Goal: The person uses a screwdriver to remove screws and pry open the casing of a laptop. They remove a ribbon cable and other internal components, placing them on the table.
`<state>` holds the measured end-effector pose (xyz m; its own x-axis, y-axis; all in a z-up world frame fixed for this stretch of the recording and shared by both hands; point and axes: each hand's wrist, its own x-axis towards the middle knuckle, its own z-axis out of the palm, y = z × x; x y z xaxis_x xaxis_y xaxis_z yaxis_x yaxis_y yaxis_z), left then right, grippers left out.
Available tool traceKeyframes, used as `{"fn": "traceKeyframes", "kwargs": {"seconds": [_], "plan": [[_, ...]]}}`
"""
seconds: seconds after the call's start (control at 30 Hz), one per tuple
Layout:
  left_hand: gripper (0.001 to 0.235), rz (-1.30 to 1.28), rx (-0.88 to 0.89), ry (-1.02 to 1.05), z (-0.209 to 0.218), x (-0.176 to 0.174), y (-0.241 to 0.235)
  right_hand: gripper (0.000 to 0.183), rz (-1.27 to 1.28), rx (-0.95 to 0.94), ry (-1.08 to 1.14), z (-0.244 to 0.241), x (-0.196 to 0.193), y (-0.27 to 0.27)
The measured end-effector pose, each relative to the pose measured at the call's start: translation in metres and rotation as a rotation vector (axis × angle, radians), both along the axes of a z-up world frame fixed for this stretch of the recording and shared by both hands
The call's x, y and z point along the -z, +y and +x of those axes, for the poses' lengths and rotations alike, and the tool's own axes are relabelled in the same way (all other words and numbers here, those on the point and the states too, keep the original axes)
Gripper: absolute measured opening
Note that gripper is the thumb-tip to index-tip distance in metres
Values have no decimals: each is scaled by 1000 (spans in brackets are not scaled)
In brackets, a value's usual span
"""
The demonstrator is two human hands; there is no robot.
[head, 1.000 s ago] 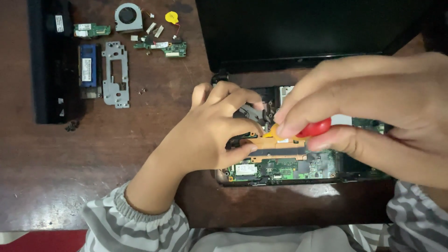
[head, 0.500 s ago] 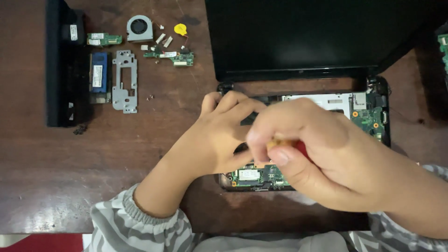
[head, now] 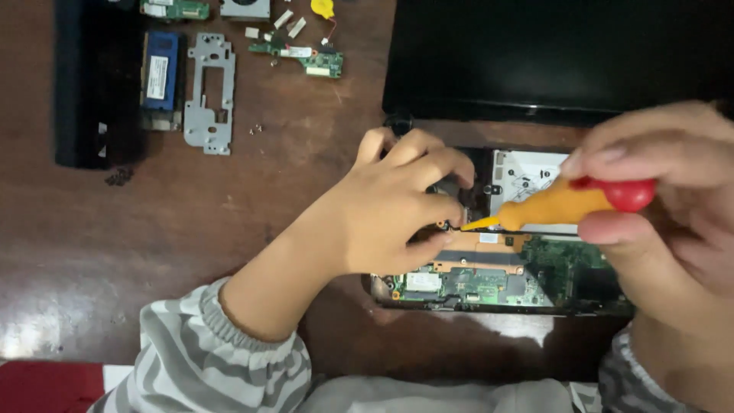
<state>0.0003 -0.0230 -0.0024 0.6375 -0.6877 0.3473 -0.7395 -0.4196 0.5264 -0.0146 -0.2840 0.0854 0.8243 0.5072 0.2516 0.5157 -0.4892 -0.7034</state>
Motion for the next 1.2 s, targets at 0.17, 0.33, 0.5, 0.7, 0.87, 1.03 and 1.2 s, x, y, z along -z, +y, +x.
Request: {"fn": "traceKeyframes", "kwargs": {"seconds": [0.17, 0.33, 0.5, 0.7, 0.87, 1.03, 1.2], "plan": [[13, 13, -3, 13, 0, 0, -1, 24, 90, 71, -62, -17, 4, 24], [13, 41, -7, -9, 1, -2, -1, 16, 475, -86, 168, -11, 16, 22], [12, 37, 12, 5, -1, -2, 0, 15, 360, -46, 17, -11, 18, 28], [8, 30, 7, -68, -3, -4, 1, 31, 216, -68, -139, -5, 14, 28], [7, 26, -9, -35, -3, -5, 0, 66, 390, -40, -56, 0, 32, 7], [7, 43, -4, -43, -3, -8, 0, 52, 271, -104, -61, 0, 16, 7], [10, 57, 9, -2, -1, -11, 1, 32, 264, -141, -111, 3, 15, 8]]}}
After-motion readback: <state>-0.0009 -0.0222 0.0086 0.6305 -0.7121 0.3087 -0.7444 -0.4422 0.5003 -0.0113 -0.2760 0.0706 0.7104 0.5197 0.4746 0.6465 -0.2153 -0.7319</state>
